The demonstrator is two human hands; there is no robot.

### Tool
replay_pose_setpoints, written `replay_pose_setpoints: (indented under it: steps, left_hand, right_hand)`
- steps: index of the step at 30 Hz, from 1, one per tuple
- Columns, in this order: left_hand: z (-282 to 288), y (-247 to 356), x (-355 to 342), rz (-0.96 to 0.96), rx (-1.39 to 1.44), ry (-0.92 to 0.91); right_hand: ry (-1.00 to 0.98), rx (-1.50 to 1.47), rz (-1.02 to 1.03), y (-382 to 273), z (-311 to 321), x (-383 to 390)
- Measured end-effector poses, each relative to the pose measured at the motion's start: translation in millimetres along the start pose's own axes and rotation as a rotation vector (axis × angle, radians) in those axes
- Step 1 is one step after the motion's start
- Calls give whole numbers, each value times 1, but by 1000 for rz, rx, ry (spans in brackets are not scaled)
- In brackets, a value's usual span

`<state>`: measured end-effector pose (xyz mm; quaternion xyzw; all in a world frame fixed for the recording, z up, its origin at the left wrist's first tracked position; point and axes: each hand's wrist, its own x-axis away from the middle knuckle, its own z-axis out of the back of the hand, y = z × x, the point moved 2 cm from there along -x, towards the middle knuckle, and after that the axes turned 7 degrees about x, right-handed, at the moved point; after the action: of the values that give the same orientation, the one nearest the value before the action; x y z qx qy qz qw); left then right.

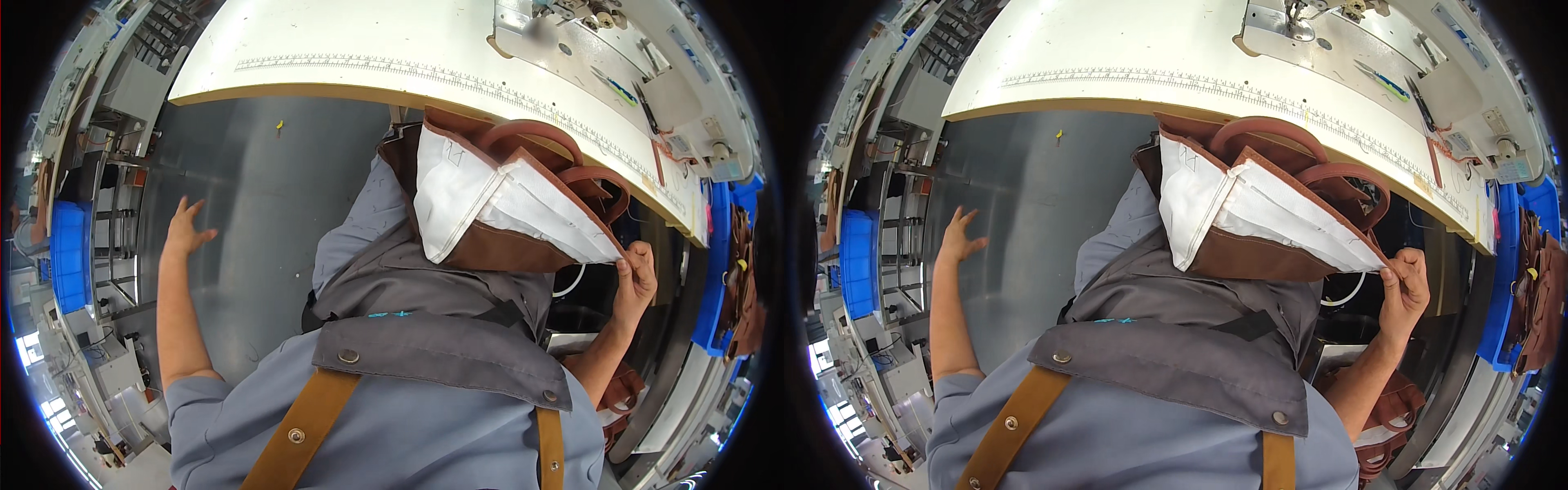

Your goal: The worker is seen assembling and sewing parts of a leather bag using a sewing machine.

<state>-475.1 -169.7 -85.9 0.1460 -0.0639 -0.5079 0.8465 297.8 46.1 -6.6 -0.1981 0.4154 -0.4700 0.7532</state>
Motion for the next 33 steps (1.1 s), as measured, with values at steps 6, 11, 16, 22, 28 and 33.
replay_pose_setpoints:
  steps: [6, 11, 16, 22, 28, 33]
  left_hand:
    - [-7, 247, -35, -104, 561, -23]
    - [-21, 374, -45, -394, 936, -51]
    - [-53, 381, -60, -338, 1060, -90]
    - [-26, 352, -83, -393, 1119, 211]
    - [-39, 325, -78, -274, 1040, -457]
    - [-79, 391, -52, -149, 1126, -459]
  right_hand:
    - [-31, -3, 6, 1, -2, -2]
    - [-7, 3, -5, -4, -3, 4]
    - [6, 0, -34, 0, -2, 10]
    - [46, -15, -59, 7, 4, 15]
    - [-32, 6, -12, -4, 2, 6]
    - [-114, 5, 47, -30, -7, -2]
